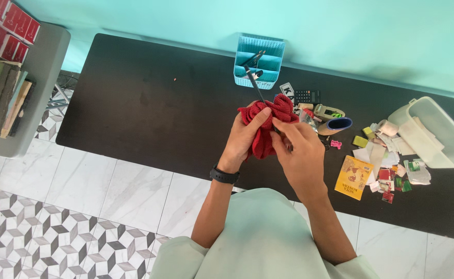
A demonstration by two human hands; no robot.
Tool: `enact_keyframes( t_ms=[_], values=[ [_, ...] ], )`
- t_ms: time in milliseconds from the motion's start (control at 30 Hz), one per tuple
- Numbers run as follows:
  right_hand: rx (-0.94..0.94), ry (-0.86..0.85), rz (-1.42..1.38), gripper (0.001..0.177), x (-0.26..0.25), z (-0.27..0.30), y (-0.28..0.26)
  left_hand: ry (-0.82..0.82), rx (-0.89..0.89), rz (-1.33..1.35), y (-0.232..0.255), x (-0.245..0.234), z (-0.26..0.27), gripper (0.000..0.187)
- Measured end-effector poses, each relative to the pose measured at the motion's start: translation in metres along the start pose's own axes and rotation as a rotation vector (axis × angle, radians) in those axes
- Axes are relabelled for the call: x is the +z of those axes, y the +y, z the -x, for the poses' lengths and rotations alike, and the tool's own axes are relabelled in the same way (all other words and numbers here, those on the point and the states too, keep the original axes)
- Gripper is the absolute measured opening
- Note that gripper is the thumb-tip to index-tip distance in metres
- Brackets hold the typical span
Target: The person cleans pens and pencils using a red cloth, then places them into a blue desk organizer.
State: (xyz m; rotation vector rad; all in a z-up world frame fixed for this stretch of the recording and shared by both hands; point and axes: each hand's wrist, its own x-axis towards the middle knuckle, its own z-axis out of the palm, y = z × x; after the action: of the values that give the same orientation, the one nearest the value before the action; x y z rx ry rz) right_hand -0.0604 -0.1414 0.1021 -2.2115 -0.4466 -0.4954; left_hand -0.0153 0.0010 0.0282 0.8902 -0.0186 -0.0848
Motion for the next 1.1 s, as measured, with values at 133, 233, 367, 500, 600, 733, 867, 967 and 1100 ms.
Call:
enact_keyframes(
  t_ms=[133,233,367,500,600,733,867,967,1100],
  values=[
    [0.036,-0.019,-0.065,0.027,0.002,-0.003,0.0,0.033,0.001,0.0,-0.002,-0.001,0.001,0.032],
    [0.076,-0.055,-0.125,0.027,0.0,0.002,-0.003,0.051,0.011,0.008,-0.001,-0.003,0.001,0.032],
    [0.179,-0.117,-0.269,0.025,-0.007,0.009,-0.004,0.04,0.039,0.012,0.006,-0.005,-0.003,0.034],
    [0.312,-0.199,-0.345,0.022,-0.02,0.009,-0.013,0.046,0.066,0.079,0.01,-0.004,-0.006,0.034],
    [0.424,-0.27,-0.512,0.024,-0.025,0.018,-0.013,0.056,0.091,0.097,0.013,-0.004,-0.01,0.032],
    [0.497,-0.29,-0.59,0.026,-0.035,0.034,-0.006,0.045,0.108,0.112,0.016,-0.003,-0.009,0.032],
    [0.37,-0.204,-0.323,0.022,-0.045,0.047,-0.003,0.031,0.104,0.113,0.011,0.002,-0.005,0.034],
    [0.159,-0.075,-0.168,0.024,-0.043,0.048,-0.008,0.055,0.067,0.143,0.006,0.007,-0.004,0.034],
    [0.081,0.008,-0.052,0.029,-0.046,0.043,-0.01,0.076,0.029,0.167,-0.001,0.011,0.0,0.034]
  ],
)
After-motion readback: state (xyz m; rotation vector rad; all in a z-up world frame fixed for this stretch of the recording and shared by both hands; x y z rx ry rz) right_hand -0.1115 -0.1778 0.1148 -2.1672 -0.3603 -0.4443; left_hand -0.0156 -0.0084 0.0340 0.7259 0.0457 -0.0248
